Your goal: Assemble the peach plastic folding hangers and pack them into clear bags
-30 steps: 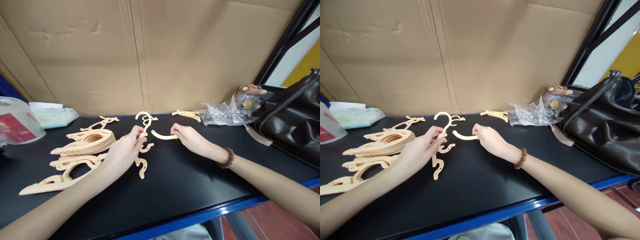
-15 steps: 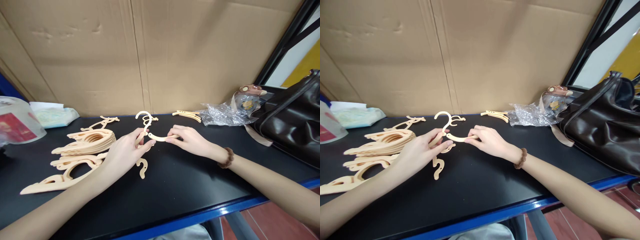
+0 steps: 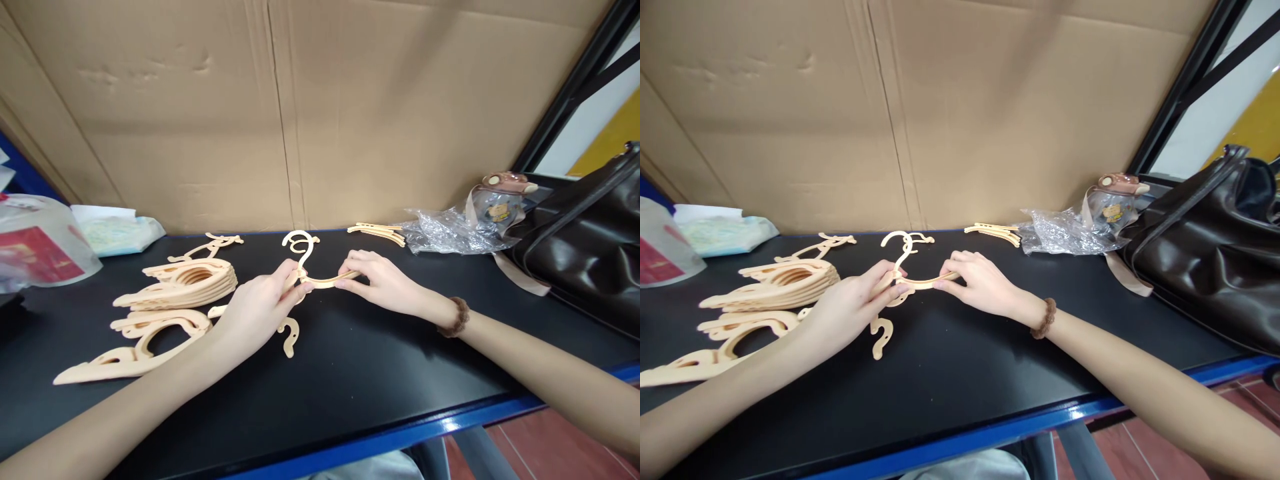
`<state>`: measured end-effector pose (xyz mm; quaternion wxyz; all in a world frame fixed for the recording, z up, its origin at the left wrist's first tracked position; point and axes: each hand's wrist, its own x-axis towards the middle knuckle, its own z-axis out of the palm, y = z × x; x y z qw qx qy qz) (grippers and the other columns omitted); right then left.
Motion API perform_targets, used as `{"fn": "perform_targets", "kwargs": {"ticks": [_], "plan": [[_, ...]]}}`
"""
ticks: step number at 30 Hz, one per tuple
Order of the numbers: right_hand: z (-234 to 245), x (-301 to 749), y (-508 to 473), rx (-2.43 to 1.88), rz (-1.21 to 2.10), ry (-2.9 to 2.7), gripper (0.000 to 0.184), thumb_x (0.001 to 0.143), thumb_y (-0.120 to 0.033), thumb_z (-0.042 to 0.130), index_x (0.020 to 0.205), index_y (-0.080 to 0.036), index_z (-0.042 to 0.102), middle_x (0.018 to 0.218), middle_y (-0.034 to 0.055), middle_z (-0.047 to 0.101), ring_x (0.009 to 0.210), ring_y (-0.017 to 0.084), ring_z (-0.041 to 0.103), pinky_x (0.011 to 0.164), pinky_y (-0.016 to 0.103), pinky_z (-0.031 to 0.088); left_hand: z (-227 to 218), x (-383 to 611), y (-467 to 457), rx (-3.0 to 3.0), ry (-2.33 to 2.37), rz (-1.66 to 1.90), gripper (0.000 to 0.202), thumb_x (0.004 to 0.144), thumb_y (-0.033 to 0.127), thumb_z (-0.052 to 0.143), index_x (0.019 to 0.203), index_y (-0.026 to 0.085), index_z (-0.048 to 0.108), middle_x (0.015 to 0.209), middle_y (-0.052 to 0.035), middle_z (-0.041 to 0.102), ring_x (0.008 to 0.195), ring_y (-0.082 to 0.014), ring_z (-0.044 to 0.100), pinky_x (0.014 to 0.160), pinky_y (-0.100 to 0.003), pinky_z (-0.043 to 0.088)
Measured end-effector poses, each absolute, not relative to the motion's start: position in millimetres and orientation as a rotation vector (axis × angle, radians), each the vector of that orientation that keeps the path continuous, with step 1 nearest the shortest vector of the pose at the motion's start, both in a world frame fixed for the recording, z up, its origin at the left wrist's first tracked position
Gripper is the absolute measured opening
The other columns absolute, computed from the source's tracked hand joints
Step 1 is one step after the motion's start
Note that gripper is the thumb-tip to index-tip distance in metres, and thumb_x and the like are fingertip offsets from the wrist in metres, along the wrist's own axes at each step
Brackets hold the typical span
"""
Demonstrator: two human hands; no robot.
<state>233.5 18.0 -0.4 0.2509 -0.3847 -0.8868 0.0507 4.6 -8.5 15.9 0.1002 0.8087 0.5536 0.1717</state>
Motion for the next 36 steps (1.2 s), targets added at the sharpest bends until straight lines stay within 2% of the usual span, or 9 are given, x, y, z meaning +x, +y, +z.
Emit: {"fn": "perform_targets", "kwargs": {"ticks": [4, 11, 18, 26, 30, 36], "plan": [[0.9, 232.6, 17.0, -1.063, 0.182, -2.417, 0.024, 0.094, -0.037, 0.047, 0.085, -0.019, 0.061, 0.086, 0.0031, 0.06, 0.082, 0.017, 0.055, 0.077, 0.031, 0.039, 17.0, 6.7, -8.9, 2.453, 1.664, 0.444, 0.025, 0.095, 0.046, 0.032, 0.083, 0.025, 0.036, 0.054, 0.0066, 0.044, 0.05, -0.0182, 0.052, 0.05, -0.025, 0.027], [0.2, 233.5, 17.6, -1.075, 0.15, -2.416, 0.022, 0.093, -0.037, 0.05, 0.085, -0.019, 0.06, 0.085, 0.0027, 0.06, 0.081, 0.017, 0.054, 0.076, 0.03, 0.038, 12.8, 6.3, -7.1, 2.471, 1.646, 0.418, 0.023, 0.095, 0.043, 0.032, 0.082, 0.025, 0.035, 0.053, 0.0069, 0.041, 0.048, -0.0174, 0.051, 0.048, -0.024, 0.026], [1.9, 232.7, 17.0, -1.075, 0.183, -2.385, 0.021, 0.091, -0.035, 0.053, 0.082, -0.018, 0.06, 0.082, 0.0016, 0.059, 0.078, 0.016, 0.053, 0.074, 0.029, 0.038, 13.5, 3.4, -5.6, 2.534, 1.707, 0.383, 0.024, 0.096, 0.045, 0.032, 0.084, 0.024, 0.037, 0.057, 0.0052, 0.048, 0.052, -0.0186, 0.055, 0.049, -0.024, 0.027], [2.7, 234.2, 17.6, -1.038, 0.209, -2.341, 0.02, 0.089, -0.035, 0.057, 0.079, -0.018, 0.061, 0.078, 0.0001, 0.059, 0.074, 0.014, 0.052, 0.074, 0.029, 0.037, 16.1, 9.2, -8.4, 2.679, 1.82, 0.135, 0.022, 0.099, 0.039, 0.027, 0.096, 0.021, 0.039, 0.058, 0.0008, 0.058, 0.057, -0.0241, 0.063, 0.047, -0.025, 0.027], [1.2, 237.0, 20.6, -0.989, 0.254, -2.333, 0.023, 0.089, -0.038, 0.057, 0.079, -0.018, 0.062, 0.079, 0.0002, 0.06, 0.073, 0.014, 0.052, 0.076, 0.029, 0.037, 16.5, 7.6, -6.6, 2.677, 1.786, 0.114, 0.02, 0.099, 0.038, 0.027, 0.095, 0.022, 0.038, 0.058, 0.0006, 0.059, 0.057, -0.0246, 0.064, 0.047, -0.026, 0.027], [2.3, 239.7, 23.7, -0.942, 0.306, -2.328, 0.026, 0.089, -0.042, 0.057, 0.08, -0.019, 0.064, 0.08, 0.0001, 0.06, 0.073, 0.013, 0.052, 0.077, 0.03, 0.036, 21.9, 6.4, -7.0, 2.645, 1.712, 0.175, 0.025, 0.098, 0.044, 0.025, 0.089, 0.023, 0.038, 0.059, 0.0014, 0.06, 0.053, -0.0237, 0.062, 0.046, -0.026, 0.028]]}}
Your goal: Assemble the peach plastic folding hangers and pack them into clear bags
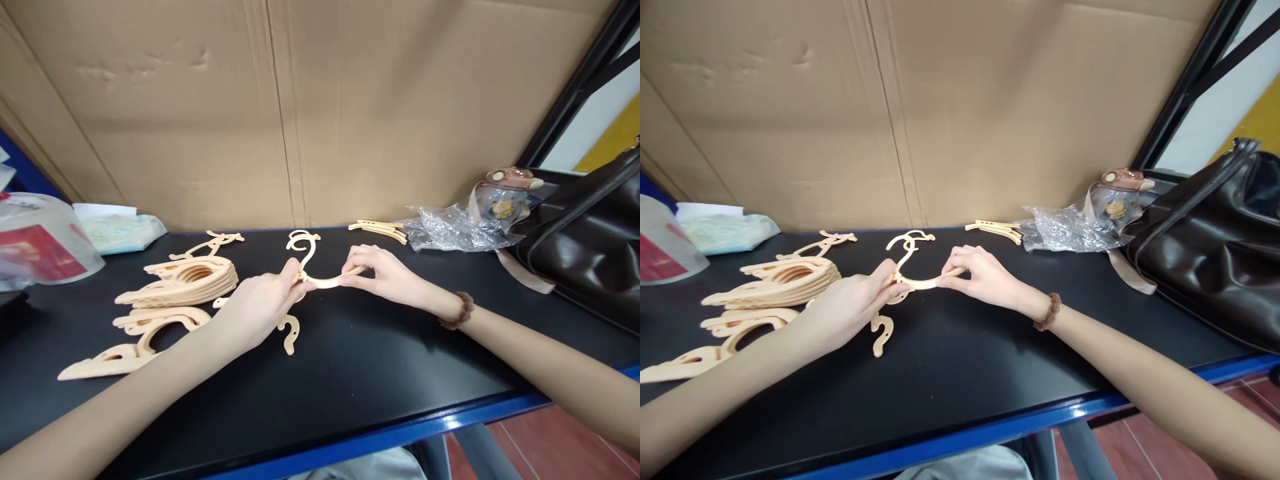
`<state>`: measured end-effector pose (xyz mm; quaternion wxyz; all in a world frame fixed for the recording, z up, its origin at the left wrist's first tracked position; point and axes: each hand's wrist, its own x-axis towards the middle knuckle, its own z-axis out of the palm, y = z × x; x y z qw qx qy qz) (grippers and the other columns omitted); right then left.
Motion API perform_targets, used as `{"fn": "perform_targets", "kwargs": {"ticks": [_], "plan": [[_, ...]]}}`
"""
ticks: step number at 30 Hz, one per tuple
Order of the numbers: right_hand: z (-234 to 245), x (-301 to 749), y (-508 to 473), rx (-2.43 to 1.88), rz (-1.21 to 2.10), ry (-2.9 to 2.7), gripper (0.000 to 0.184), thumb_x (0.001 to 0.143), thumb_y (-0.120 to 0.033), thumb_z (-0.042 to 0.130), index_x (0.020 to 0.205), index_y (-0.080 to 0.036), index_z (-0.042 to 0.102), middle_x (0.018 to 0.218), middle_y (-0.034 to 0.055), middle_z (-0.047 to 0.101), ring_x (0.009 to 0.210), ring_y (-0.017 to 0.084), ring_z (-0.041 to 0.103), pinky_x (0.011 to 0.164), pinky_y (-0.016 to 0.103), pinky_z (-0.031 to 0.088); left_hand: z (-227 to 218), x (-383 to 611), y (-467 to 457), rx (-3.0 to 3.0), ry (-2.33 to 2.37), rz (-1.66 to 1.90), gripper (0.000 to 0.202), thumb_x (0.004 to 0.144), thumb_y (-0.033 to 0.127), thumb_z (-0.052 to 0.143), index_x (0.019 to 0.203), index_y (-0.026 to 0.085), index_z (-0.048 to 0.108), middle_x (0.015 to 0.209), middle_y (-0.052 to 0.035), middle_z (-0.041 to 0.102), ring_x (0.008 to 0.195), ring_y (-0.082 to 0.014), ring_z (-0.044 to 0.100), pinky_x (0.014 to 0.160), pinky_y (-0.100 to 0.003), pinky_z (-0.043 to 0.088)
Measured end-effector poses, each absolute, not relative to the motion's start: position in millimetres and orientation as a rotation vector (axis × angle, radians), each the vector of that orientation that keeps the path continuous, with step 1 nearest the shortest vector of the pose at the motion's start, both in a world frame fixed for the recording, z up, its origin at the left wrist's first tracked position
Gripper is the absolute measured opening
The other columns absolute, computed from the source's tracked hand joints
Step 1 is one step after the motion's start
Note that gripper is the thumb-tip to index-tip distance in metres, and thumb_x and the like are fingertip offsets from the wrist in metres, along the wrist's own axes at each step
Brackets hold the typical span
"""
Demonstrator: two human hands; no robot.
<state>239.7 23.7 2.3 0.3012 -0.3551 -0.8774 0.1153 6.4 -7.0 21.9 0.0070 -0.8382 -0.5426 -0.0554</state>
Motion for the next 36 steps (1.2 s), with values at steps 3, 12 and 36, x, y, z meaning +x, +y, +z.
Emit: {"fn": "perform_targets", "kwargs": {"ticks": [3, 12, 36], "plan": [[3, 240, 24, -0.924, 0.308, -2.338, 0.024, 0.089, -0.04, 0.057, 0.08, -0.019, 0.064, 0.079, -0.0007, 0.06, 0.073, 0.013, 0.051, 0.077, 0.029, 0.035, 25, 7, -8, -2.624, -1.702, -0.159, 0.027, 0.098, 0.044, 0.025, 0.088, 0.023, 0.038, 0.06, 0.0012, 0.061, 0.052, -0.0232, 0.062, 0.046, -0.026, 0.028], [15, 237, 15, -0.97, 0.459, -2.238, 0.028, 0.091, -0.042, 0.052, 0.08, -0.018, 0.062, 0.08, 0.0005, 0.06, 0.071, 0.013, 0.053, 0.071, 0.027, 0.038, 10, 12, -6, -2.564, -1.531, 0.033, 0.036, 0.095, 0.052, 0.031, 0.098, 0.019, 0.046, 0.064, -0.0035, 0.066, 0.06, -0.0254, 0.066, 0.047, -0.026, 0.029], [12, 242, 20, -1.001, 0.084, -2.481, 0.028, 0.094, -0.044, 0.048, 0.09, -0.023, 0.066, 0.082, -0.0006, 0.066, 0.079, 0.015, 0.053, 0.08, 0.032, 0.029, 28, -2, 0, -3.402, -2.11, -0.912, 0.034, 0.089, 0.05, 0.045, 0.086, 0.019, 0.058, 0.054, 0.0061, 0.042, 0.05, -0.0098, 0.041, 0.057, -0.026, 0.041]]}}
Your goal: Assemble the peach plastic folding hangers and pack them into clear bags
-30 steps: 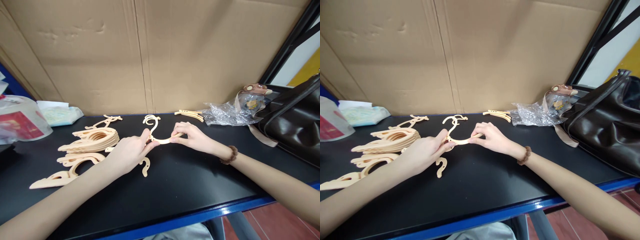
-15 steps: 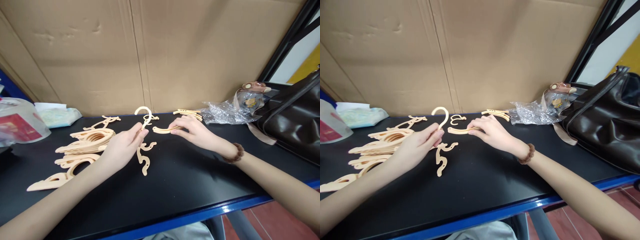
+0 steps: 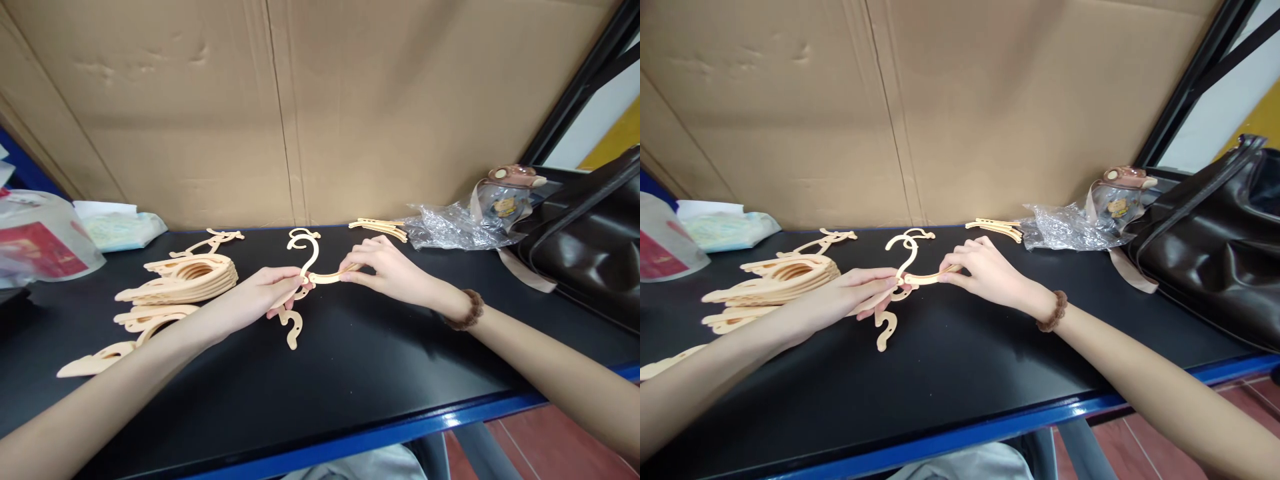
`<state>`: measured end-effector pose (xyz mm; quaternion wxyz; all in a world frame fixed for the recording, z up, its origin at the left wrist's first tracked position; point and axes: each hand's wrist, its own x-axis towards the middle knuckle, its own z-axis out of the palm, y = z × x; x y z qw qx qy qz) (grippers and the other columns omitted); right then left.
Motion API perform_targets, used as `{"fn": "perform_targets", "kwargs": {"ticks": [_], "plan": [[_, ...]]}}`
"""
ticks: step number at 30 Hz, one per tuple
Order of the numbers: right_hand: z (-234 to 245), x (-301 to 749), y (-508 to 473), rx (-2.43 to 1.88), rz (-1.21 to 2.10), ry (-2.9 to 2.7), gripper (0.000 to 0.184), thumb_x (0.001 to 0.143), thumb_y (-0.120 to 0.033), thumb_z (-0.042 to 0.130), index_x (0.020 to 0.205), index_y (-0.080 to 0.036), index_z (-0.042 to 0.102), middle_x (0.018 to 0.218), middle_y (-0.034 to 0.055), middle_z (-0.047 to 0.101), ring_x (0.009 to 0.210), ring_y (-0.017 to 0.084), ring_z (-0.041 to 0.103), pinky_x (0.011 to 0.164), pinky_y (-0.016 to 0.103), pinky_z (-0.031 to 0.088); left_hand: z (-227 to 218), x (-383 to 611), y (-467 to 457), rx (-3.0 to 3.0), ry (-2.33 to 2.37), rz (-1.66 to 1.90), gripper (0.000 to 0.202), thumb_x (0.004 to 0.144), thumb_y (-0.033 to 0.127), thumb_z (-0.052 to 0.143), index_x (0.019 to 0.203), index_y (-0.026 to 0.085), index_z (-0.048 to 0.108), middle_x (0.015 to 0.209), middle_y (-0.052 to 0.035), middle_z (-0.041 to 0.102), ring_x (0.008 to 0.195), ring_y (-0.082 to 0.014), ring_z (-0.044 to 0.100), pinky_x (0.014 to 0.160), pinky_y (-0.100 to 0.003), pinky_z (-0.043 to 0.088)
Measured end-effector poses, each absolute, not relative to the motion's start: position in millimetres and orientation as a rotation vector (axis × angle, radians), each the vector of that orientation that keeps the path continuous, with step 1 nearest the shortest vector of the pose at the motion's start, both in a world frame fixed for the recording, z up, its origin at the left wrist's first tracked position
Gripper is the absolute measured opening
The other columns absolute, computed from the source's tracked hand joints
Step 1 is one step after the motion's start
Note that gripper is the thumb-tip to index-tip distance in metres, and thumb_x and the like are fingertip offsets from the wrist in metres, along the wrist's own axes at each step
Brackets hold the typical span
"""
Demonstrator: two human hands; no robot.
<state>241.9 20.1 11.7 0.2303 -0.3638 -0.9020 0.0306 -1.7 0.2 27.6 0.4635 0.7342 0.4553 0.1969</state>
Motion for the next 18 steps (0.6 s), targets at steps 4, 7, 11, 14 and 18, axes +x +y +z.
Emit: {"fn": "perform_targets", "kwargs": {"ticks": [4, 7, 11, 14, 18], "plan": [[10.7, 243.2, 21.6, -0.959, 0.101, -2.503, 0.026, 0.093, -0.043, 0.051, 0.091, -0.022, 0.067, 0.084, -0.0008, 0.067, 0.079, 0.015, 0.053, 0.083, 0.032, 0.029, 29.2, -0.2, -2.7, 1.757, 1.051, 0.474, 0.037, 0.09, 0.052, 0.046, 0.084, 0.018, 0.058, 0.053, 0.0071, 0.042, 0.05, -0.0086, 0.039, 0.06, -0.025, 0.041], [12.1, 244.9, 22.2, -0.925, 0.139, -2.518, 0.024, 0.092, -0.041, 0.053, 0.092, -0.023, 0.068, 0.084, -0.0009, 0.067, 0.079, 0.015, 0.053, 0.084, 0.032, 0.029, 32.7, 1.0, -5.5, 1.714, 1.054, 0.429, 0.037, 0.089, 0.052, 0.048, 0.088, 0.017, 0.061, 0.06, 0.0048, 0.052, 0.051, -0.007, 0.041, 0.056, -0.022, 0.037], [15.1, 247.2, 22.7, -0.894, 0.187, -2.534, 0.021, 0.09, -0.041, 0.056, 0.093, -0.024, 0.068, 0.084, -0.0003, 0.067, 0.079, 0.015, 0.053, 0.083, 0.032, 0.03, 36.3, 1.6, -8.4, 1.722, 1.06, 0.384, 0.04, 0.091, 0.05, 0.046, 0.102, 0.017, 0.066, 0.065, 0.0017, 0.059, 0.051, -0.0057, 0.043, 0.05, -0.018, 0.032], [16.3, 248.6, 23.5, -0.86, 0.195, -2.543, 0.021, 0.089, -0.04, 0.057, 0.093, -0.024, 0.069, 0.084, -0.0002, 0.067, 0.08, 0.015, 0.053, 0.083, 0.032, 0.031, 34.7, 2.2, -9.2, 1.733, 1.028, 0.391, 0.039, 0.09, 0.049, 0.049, 0.101, 0.016, 0.068, 0.067, 0.0005, 0.06, 0.051, -0.0051, 0.044, 0.049, -0.017, 0.032], [18.1, 250.0, 24.7, -0.819, 0.206, -2.553, 0.022, 0.089, -0.04, 0.057, 0.091, -0.023, 0.07, 0.083, -0.0001, 0.066, 0.079, 0.015, 0.052, 0.081, 0.031, 0.031, 31.3, 4.9, -9.8, 1.726, 0.981, 0.448, 0.038, 0.088, 0.046, 0.052, 0.104, 0.016, 0.066, 0.062, 0.0014, 0.058, 0.048, -0.0055, 0.041, 0.044, -0.017, 0.029]]}}
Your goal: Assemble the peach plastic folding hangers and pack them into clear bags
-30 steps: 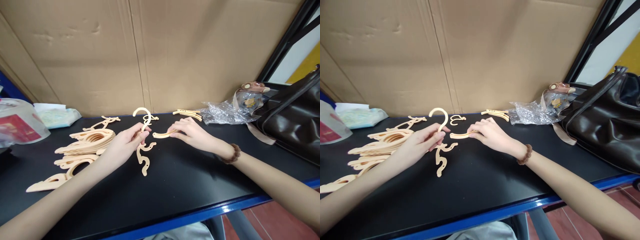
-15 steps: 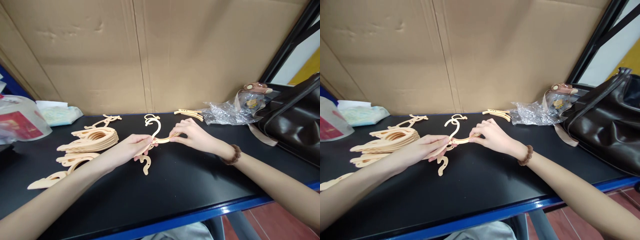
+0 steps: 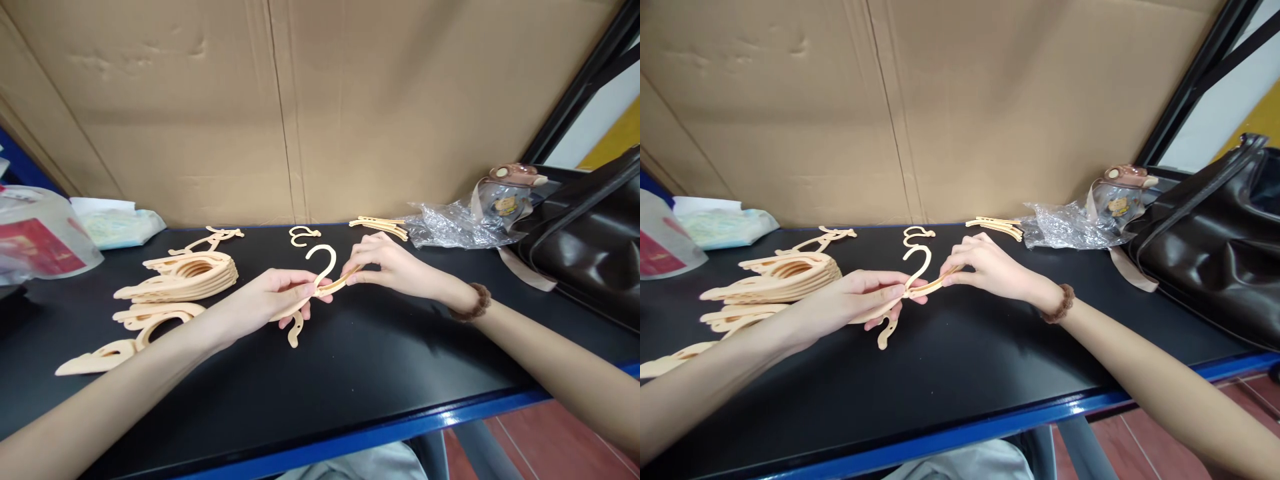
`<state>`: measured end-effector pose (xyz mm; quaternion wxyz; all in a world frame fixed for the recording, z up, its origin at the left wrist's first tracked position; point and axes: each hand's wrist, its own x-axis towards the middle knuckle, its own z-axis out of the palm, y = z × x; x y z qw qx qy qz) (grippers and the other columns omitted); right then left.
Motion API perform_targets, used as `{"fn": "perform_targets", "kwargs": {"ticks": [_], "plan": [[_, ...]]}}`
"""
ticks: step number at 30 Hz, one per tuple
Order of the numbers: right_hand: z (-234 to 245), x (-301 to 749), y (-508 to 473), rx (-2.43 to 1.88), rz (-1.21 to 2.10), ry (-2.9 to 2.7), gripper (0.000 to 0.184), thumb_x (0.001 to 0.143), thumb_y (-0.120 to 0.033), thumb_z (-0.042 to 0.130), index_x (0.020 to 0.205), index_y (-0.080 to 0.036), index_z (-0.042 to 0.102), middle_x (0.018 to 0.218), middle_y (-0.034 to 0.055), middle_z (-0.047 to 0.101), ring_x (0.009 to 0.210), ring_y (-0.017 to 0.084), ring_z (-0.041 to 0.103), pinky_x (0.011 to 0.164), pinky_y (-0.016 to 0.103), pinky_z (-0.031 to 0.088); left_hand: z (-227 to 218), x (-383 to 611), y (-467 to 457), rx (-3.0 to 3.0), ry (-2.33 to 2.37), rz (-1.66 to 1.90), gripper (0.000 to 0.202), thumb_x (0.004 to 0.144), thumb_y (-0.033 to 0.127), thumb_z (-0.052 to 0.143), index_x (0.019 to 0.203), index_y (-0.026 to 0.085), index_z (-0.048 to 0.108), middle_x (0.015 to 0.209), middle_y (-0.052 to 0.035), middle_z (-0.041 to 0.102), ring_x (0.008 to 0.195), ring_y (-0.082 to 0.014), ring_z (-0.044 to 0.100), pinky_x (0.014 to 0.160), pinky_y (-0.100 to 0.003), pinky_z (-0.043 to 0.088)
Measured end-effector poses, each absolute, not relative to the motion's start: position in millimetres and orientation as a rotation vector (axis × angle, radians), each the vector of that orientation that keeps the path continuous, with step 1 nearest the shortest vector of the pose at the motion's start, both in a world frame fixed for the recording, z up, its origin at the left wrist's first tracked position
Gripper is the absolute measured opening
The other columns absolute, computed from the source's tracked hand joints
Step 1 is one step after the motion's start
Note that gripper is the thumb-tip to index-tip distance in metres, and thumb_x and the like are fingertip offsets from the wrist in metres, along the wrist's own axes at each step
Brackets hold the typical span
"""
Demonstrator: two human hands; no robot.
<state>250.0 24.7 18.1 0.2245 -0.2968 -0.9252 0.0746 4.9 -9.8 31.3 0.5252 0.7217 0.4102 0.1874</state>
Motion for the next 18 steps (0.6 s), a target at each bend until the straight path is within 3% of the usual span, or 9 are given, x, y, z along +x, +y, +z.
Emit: {"fn": "perform_targets", "kwargs": {"ticks": [3, 7, 13, 18], "plan": [[20, 251, 25, -0.812, 0.243, -2.559, 0.024, 0.089, -0.041, 0.056, 0.091, -0.023, 0.071, 0.08, -0.0001, 0.066, 0.077, 0.015, 0.05, 0.08, 0.032, 0.031, 30, 7, -10, 1.688, 0.98, 0.516, 0.036, 0.087, 0.043, 0.054, 0.108, 0.015, 0.065, 0.066, 0.0004, 0.062, 0.048, -0.0054, 0.041, 0.044, -0.017, 0.032], [20, 251, 26, -0.82, 0.272, -2.58, 0.025, 0.088, -0.044, 0.056, 0.09, -0.024, 0.071, 0.079, -0.0008, 0.066, 0.077, 0.016, 0.049, 0.08, 0.032, 0.03, 28, 8, -9, 1.666, 0.958, 0.522, 0.032, 0.086, 0.038, 0.057, 0.106, 0.015, 0.065, 0.088, -0.005, 0.069, 0.051, -0.005, 0.045, 0.045, -0.018, 0.035], [20, 251, 26, -0.827, 0.304, -2.6, 0.029, 0.089, -0.046, 0.054, 0.089, -0.022, 0.071, 0.082, 0.0007, 0.067, 0.078, 0.017, 0.047, 0.081, 0.032, 0.03, 22, 11, -11, 1.606, 1.007, 0.539, 0.028, 0.085, 0.039, 0.059, 0.095, 0.014, 0.067, 0.061, 0.0024, 0.059, 0.045, -0.0052, 0.044, 0.044, -0.017, 0.037], [18, 252, 27, -0.817, 0.33, -2.612, 0.03, 0.089, -0.046, 0.053, 0.087, -0.022, 0.071, 0.081, -0.0001, 0.066, 0.077, 0.016, 0.047, 0.082, 0.032, 0.029, 18, 12, -14, 1.567, 1.012, 0.534, 0.031, 0.082, 0.044, 0.062, 0.093, 0.015, 0.068, 0.063, 0.0025, 0.059, 0.044, -0.0068, 0.051, 0.046, -0.02, 0.044]]}}
